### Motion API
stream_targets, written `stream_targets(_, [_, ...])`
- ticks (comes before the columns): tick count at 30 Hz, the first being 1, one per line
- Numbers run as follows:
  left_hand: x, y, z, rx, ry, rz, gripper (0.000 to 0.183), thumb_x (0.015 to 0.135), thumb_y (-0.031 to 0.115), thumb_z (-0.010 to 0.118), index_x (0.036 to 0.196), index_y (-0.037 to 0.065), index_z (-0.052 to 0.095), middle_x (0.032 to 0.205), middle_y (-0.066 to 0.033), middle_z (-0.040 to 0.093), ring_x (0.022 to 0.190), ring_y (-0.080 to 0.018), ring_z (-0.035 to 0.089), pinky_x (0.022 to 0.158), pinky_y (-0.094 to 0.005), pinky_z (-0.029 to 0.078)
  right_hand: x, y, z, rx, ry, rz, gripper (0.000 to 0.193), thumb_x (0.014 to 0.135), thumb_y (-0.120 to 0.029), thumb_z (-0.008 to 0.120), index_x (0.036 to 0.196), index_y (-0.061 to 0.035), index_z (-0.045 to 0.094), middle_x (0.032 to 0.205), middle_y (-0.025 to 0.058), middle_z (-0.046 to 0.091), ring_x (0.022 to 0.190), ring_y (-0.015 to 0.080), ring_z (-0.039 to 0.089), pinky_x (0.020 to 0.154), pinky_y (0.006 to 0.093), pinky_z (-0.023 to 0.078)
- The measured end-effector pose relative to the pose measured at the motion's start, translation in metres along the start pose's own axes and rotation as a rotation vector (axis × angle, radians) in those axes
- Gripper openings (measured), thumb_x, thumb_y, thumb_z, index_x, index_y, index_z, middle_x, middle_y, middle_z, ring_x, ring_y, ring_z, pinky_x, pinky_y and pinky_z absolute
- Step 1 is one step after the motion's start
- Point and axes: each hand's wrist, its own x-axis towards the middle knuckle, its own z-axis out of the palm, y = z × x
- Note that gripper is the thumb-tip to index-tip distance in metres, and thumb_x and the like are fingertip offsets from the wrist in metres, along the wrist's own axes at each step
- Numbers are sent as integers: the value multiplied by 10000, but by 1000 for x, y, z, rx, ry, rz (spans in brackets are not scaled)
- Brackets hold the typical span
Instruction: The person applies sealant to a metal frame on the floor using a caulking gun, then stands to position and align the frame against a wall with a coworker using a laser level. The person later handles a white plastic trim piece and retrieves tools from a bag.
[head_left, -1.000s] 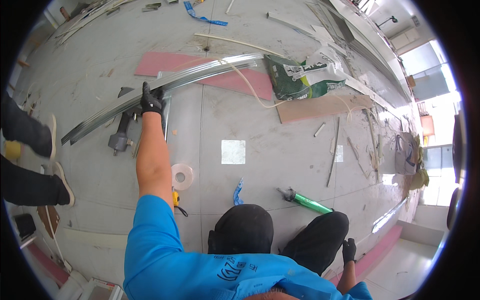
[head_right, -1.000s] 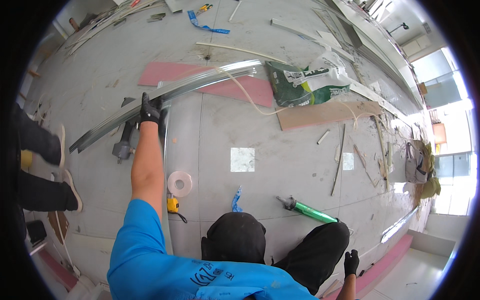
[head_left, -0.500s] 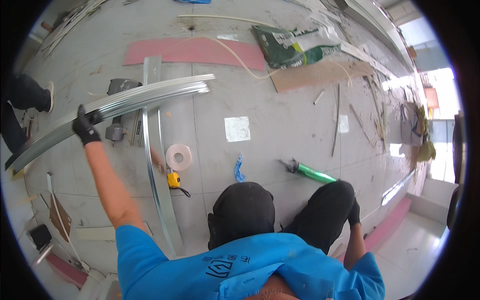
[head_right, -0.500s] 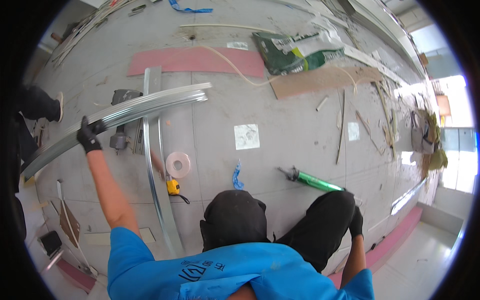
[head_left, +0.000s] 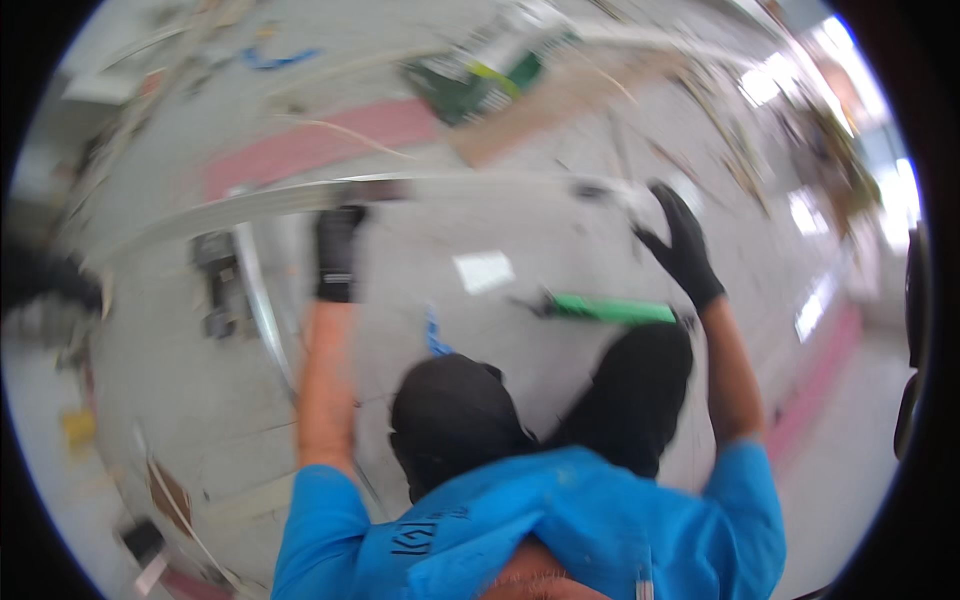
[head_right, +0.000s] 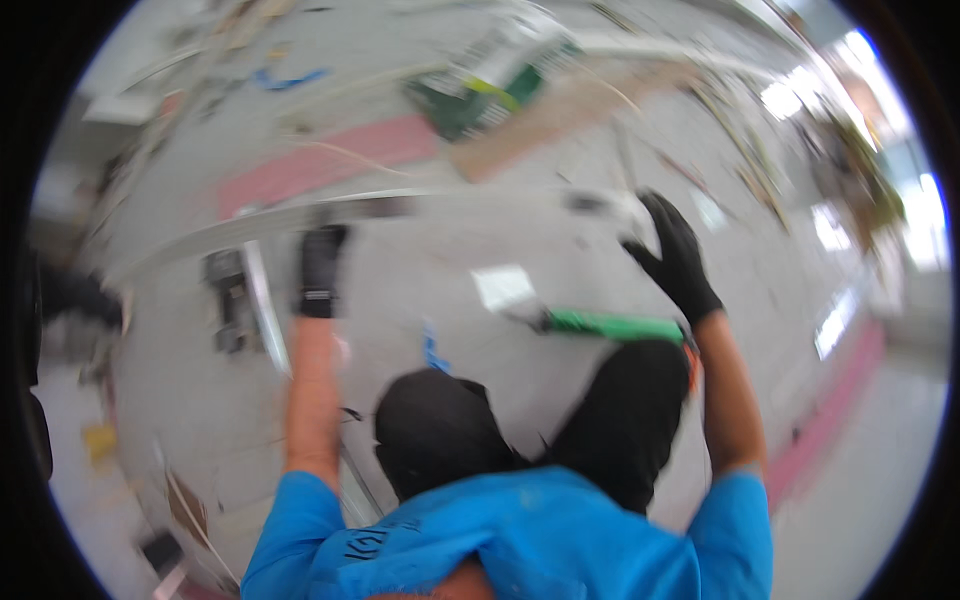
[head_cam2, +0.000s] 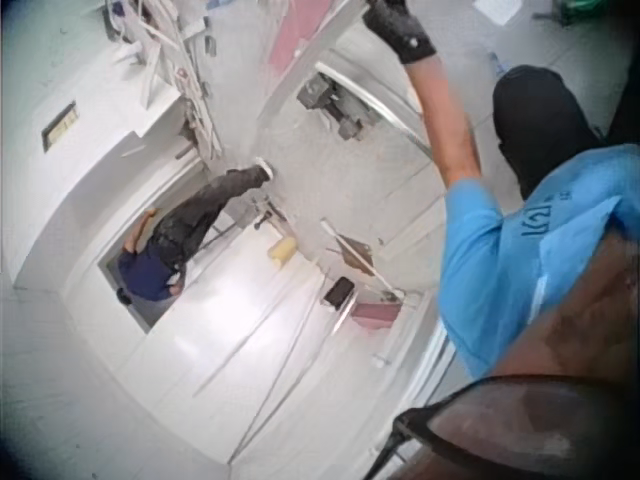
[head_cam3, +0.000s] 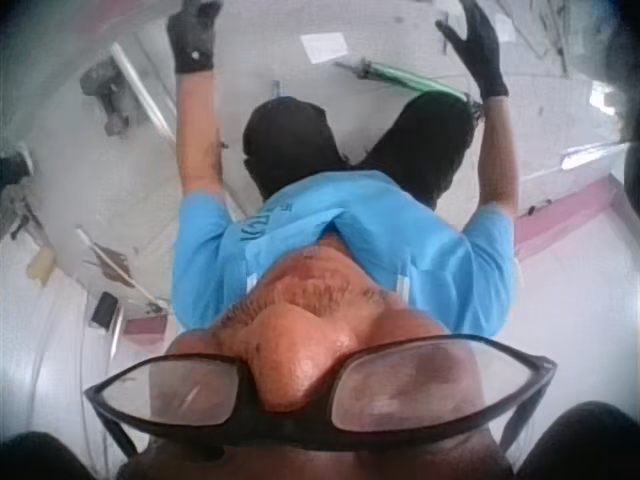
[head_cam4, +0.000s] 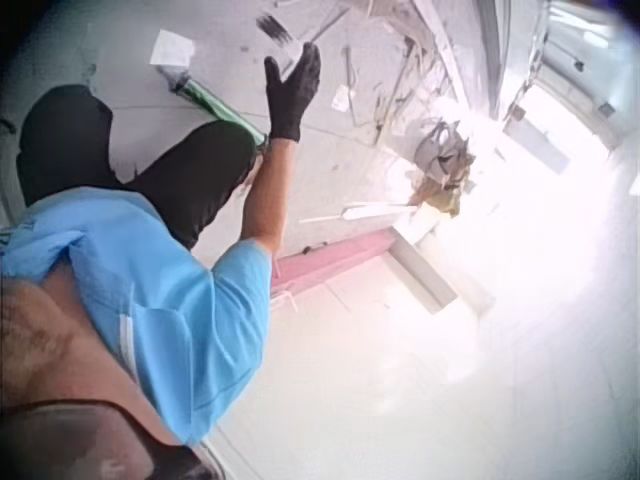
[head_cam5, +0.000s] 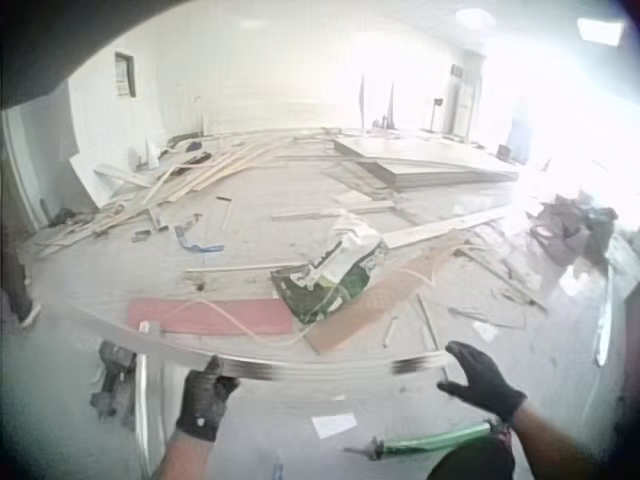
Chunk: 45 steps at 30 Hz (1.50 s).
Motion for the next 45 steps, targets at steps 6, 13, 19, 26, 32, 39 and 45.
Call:
stream_targets(6, [-45, -81, 156, -191, -116, -252, 222, 939, 266, 643, 1092, 109, 608, 963, -27, 651, 883, -144, 636, 765, -339, 556, 26, 30, 20, 140, -398, -127, 937, 654, -352, 855, 1403, -9, 408, 1322, 200, 550, 1206, 378, 529, 1027, 451, 408])
stream_targets(13, [-58, -115, 143, -173, -205, -363, 262, 920, 291, 659, 1131, 152, 590, 1026, -2, 671, 916, -143, 660, 753, -316, 550, 16, 68, 64, 374, -559, -127, 999, 568, -281, 898, 1385, 20, 407, 1252, 225, 555, 1093, 377, 563, 947, 419, 466])
stream_targets(19, [-39, -185, 56, -347, 122, -417, 187, 951, 327, 599, 898, 151, 565, 674, 8, 470, 600, -156, 502, 595, -320, 475, -16, 93, 114, 115, -363, -308, 985, 608, -259, 852, 1417, 3, 355, 1248, 213, 537, 1125, 383, 517, 982, 454, 421])
stream_targets(26, [-54, -189, 68, 16, 259, -658, 301, 928, 407, 615, 1053, 137, 566, 944, -117, 665, 870, -287, 679, 778, -441, 551, -60, 123, 134, -3, -412, -163, 979, 642, -240, 821, 1443, -7, 310, 1271, 199, 509, 1171, 370, 480, 1037, 472, 369])
stream_targets(32, [-55, -195, 45, 96, 171, -758, 404, 920, 417, 611, 1139, 85, 538, 1120, -161, 628, 963, -302, 654, 800, -434, 542, -72, 136, 167, -88, -377, -211, 969, 618, -215, 835, 1413, 8, 329, 1287, 208, 495, 1206, 374, 462, 1070, 483, 338])
stream_targets(39, [-53, -171, 30, 338, 13, -715, 466, 953, 381, 567, 1259, 37, 494, 1182, -187, 614, 1032, -288, 641, 834, -387, 534, -77, 148, 187, -191, -416, -109, 775, 711, -175, 714, 1389, -8, 380, 1296, 180, 510, 1233, 349, 467, 1072, 523, 328])
stream_targets(45, [-69, -165, 33, 472, 70, -684, 566, 947, 329, 585, 1357, -28, 428, 1242, -235, 594, 1034, -305, 647, 838, -365, 530, -91, 152, 192, -282, -424, 71, 569, 833, -137, 565, 1374, -29, 429, 1300, 146, 531, 1246, 310, 481, 1064, 556, 330])
